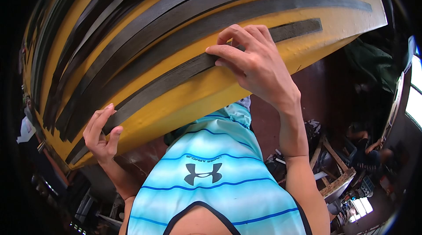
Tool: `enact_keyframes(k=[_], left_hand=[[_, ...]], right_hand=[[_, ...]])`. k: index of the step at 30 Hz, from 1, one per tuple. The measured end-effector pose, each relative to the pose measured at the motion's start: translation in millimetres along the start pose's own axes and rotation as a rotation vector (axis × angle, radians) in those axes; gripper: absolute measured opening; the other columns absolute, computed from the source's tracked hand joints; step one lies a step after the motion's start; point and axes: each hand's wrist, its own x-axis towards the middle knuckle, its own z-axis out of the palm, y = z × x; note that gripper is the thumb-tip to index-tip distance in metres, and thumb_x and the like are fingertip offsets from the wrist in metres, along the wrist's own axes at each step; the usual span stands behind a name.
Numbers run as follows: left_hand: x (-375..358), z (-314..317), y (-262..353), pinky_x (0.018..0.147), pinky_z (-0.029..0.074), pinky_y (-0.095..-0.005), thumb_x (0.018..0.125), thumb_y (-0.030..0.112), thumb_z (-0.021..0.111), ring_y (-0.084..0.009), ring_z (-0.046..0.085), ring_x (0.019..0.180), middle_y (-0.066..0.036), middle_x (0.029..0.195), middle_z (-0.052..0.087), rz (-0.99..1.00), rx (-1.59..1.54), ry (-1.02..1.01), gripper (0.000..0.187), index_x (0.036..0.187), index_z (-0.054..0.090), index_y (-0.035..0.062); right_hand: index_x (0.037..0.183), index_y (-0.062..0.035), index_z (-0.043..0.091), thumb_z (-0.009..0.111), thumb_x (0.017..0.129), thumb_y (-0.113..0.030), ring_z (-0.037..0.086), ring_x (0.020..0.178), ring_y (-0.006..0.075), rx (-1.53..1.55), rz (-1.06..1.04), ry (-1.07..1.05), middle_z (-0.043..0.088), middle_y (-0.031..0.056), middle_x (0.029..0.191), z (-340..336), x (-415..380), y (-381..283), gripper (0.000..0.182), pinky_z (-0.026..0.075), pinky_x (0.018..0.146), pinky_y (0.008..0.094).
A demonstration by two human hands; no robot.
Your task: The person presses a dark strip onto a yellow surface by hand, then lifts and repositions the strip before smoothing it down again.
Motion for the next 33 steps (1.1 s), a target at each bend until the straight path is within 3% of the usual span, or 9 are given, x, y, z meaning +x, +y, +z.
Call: enact_keyframes(k=[3,14,16,26,28,31,33], left_hand=[[5,6,0,0.099,0.062,-0.0497,0.075,0.013,0.092,-0.0317,0.076,0.092,-0.018,0.097,0.077,0.039,-0.014,-0.037,0.047,0.117,0.078,-0.0029],[11,11,-3,0.096,0.064,-0.0479,0.077,0.012,0.092,-0.0305,0.077,0.09,-0.015,0.099,0.078,0.088,0.021,-0.041,0.043,0.116,0.079,-0.0005],[11,12,-4,0.096,0.064,-0.0477,0.077,0.012,0.092,-0.0303,0.077,0.088,-0.015,0.098,0.078,0.087,0.016,-0.035,0.043,0.116,0.079,-0.0003],[12,11,-3,0.094,0.064,-0.0464,0.073,0.01,0.093,-0.029,0.077,0.087,-0.014,0.096,0.078,0.091,0.016,-0.043,0.043,0.113,0.081,0.0003],[12,11,-4,0.094,0.064,-0.0465,0.073,0.01,0.093,-0.029,0.077,0.086,-0.014,0.096,0.078,0.092,0.019,-0.041,0.044,0.114,0.081,0.0005],[13,12,-3,0.094,0.064,-0.0467,0.072,0.01,0.093,-0.0296,0.077,0.085,-0.014,0.096,0.079,0.098,0.021,-0.036,0.044,0.113,0.081,0.0004],[13,12,-2,0.093,0.064,-0.0461,0.072,0.011,0.093,-0.0305,0.077,0.083,-0.014,0.095,0.079,0.098,0.031,-0.035,0.043,0.112,0.081,0.0007]], right_hand=[[0.114,-0.0146,0.078,0.082,0.084,-0.009,0.062,0.106,0.028,-0.034,0.007,0.003,0.067,0.0018,0.111,-6,-3,4,0.032,0.047,0.097,0.041],[0.111,-0.0137,0.078,0.084,0.083,-0.009,0.063,0.098,0.0259,0.058,0.03,-0.002,0.067,0.0028,0.104,-3,3,-10,0.029,0.049,0.091,0.04],[0.116,-0.0167,0.081,0.087,0.08,-0.007,0.063,0.092,0.0226,0.013,0.001,-0.004,0.069,0.0019,0.106,1,3,-10,0.038,0.052,0.087,0.0372],[0.117,-0.0169,0.082,0.087,0.081,-0.007,0.063,0.092,0.0233,0.015,0.025,-0.004,0.069,0.0018,0.107,2,5,-12,0.038,0.053,0.086,0.037],[0.111,-0.0114,0.079,0.084,0.083,-0.01,0.064,0.094,0.0244,0.023,0.014,-0.001,0.067,0.0034,0.104,3,6,-12,0.029,0.049,0.089,0.0383],[0.12,-0.0169,0.081,0.087,0.08,-0.006,0.062,0.092,0.0232,0.013,0.033,-0.029,0.068,0.0022,0.106,0,7,-12,0.042,0.052,0.085,0.0371],[0.116,-0.0141,0.08,0.086,0.081,-0.007,0.063,0.093,0.0237,0.018,0.025,-0.019,0.068,0.0028,0.106,1,7,-12,0.037,0.051,0.087,0.0379]])
